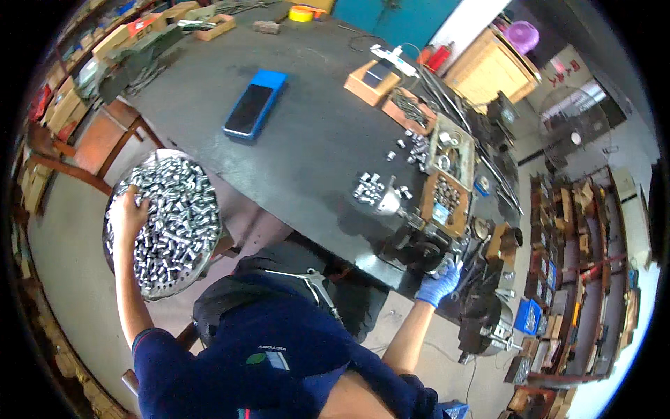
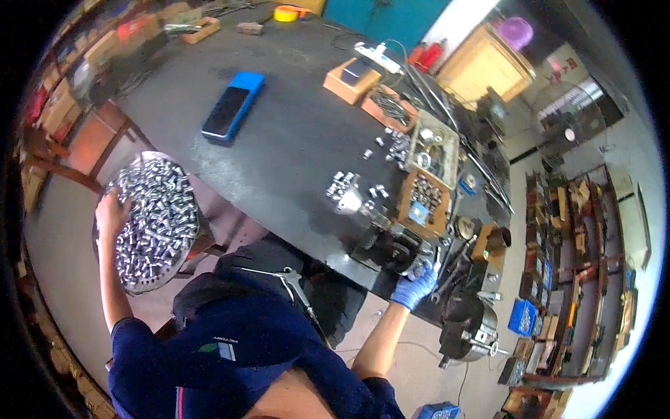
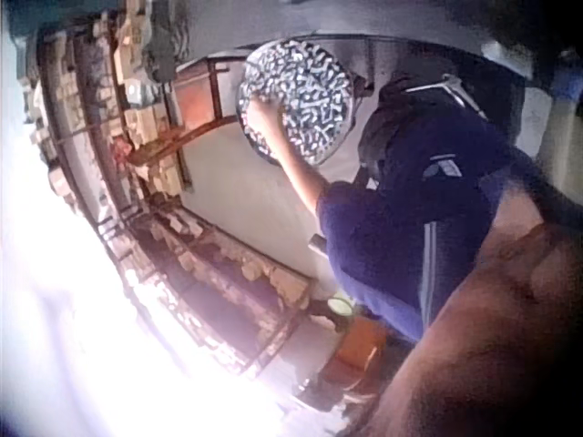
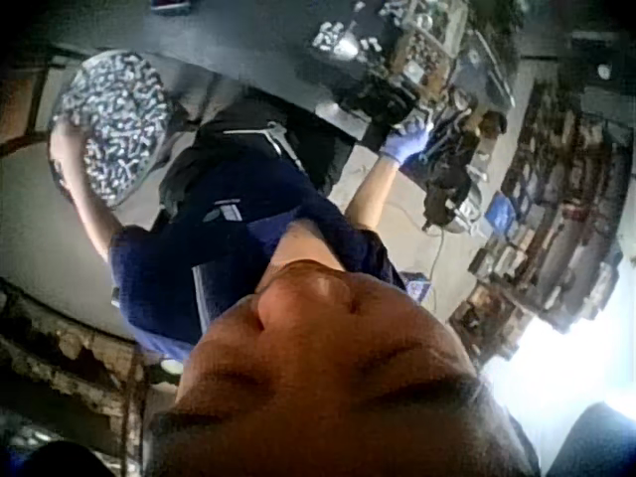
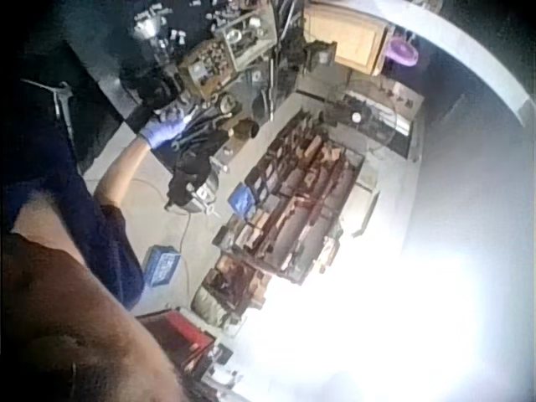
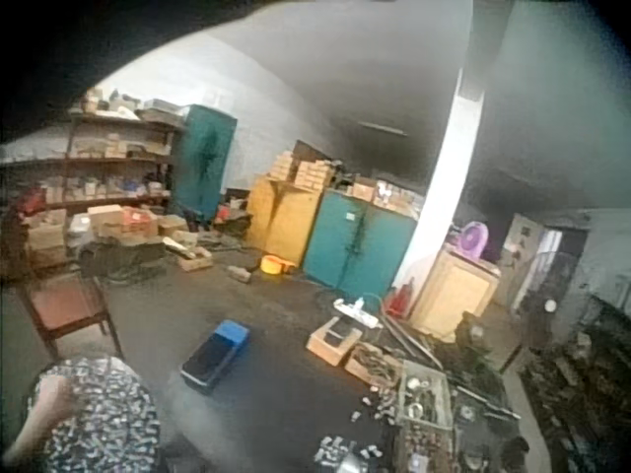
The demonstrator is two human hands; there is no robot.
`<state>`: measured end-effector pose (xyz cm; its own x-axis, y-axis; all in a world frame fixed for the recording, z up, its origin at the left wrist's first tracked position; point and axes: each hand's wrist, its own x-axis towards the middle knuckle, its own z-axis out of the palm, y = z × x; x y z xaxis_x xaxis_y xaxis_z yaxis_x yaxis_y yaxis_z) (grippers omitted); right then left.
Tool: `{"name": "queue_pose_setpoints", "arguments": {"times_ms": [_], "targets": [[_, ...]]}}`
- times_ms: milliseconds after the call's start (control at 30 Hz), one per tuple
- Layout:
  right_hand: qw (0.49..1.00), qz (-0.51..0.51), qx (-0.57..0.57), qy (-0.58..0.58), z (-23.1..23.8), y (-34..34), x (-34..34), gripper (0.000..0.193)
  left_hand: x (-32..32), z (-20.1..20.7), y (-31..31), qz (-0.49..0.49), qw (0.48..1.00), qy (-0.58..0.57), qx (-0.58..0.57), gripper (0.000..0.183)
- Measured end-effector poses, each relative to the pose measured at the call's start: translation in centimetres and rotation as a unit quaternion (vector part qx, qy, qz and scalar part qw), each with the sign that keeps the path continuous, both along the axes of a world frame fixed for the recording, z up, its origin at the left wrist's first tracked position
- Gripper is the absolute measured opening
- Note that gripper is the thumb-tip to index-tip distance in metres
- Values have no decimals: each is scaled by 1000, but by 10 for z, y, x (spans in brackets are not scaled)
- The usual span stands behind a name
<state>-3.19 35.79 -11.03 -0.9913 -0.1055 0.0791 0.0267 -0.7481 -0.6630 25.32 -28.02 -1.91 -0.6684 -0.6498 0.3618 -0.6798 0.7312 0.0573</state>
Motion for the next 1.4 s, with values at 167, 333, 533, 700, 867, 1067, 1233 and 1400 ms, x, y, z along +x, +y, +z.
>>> {"name": "queue_pose_setpoints", "arguments": {"times_ms": [167,333,533,700,867,1067,1233,1400], "targets": [[977,-169,32,-124,26,-30,10,29,-90,29,62,-131,969,106,181,23],[958,-224,32,-176,40,-43,15,31,-205,4,188,-429,878,83,197,23],[954,-247,41,-166,35,-35,18,36,-285,-32,265,-530,833,7,162,28],[961,-232,38,-143,31,-33,20,31,-300,-63,267,-569,818,74,47,30],[961,-229,22,-154,31,-34,20,32,-299,-64,263,-558,819,88,99,22],[951,-244,27,-188,30,-30,17,33,-268,-15,247,-415,547,176,705,13],[951,-255,35,-174,25,-26,13,33,-254,27,256,-455,445,180,750,13],[960,-222,23,-166,32,-31,19,35,-258,24,253,-461,429,162,759,11]]}}
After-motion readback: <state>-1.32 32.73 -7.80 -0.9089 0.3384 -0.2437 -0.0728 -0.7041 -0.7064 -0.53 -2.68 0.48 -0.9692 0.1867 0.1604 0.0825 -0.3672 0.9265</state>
